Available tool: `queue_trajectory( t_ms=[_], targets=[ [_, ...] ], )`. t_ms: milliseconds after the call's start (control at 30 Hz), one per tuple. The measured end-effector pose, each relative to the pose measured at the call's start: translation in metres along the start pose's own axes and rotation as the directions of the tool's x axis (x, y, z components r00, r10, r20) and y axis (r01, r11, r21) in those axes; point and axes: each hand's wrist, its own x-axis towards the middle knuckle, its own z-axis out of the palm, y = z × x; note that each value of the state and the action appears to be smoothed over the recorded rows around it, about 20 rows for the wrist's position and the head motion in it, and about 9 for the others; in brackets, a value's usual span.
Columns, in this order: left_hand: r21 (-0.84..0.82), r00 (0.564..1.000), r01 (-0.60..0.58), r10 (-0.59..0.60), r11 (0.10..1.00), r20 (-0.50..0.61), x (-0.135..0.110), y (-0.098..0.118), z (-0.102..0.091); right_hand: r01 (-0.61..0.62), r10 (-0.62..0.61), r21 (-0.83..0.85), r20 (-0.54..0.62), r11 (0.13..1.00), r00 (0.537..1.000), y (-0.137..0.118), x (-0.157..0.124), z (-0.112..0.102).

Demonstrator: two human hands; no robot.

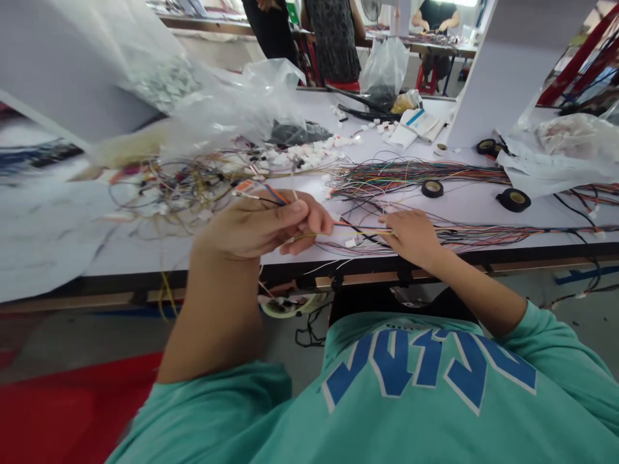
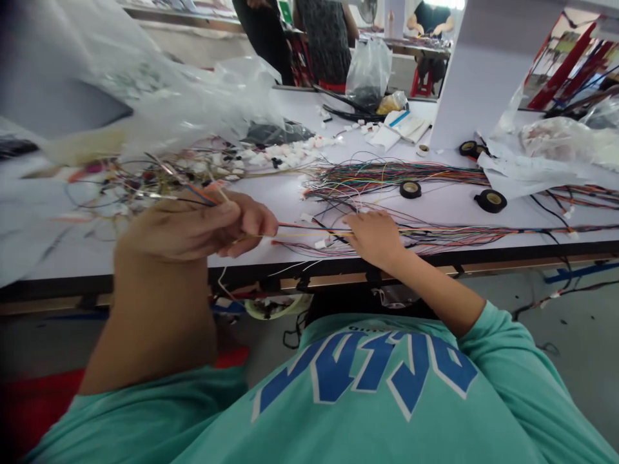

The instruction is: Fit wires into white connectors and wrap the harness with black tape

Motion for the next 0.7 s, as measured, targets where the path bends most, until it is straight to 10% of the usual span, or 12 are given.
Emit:
queue_trajectory(
  t_ms=[167,433,700],
  targets=[
    [0.139,0.986,0.087,-0.105,0.987,0.132,-0.004,-0.002,-0.022,0.045,-0.078,0.153,0.219,0.987,0.973,-0.017,-0.006,0.005],
    [0.353,0.95,0.139,-0.023,0.925,-0.312,0.061,-0.042,-0.066,0.246,-0.302,0.382,0.094,0.891,0.949,-0.009,-0.038,0.034],
    [0.985,0.988,0.147,-0.055,0.091,-0.143,0.187,-0.073,-0.007,0.181,-0.283,0.415,0.2,0.892,0.938,-0.012,-0.04,0.057]
  ],
)
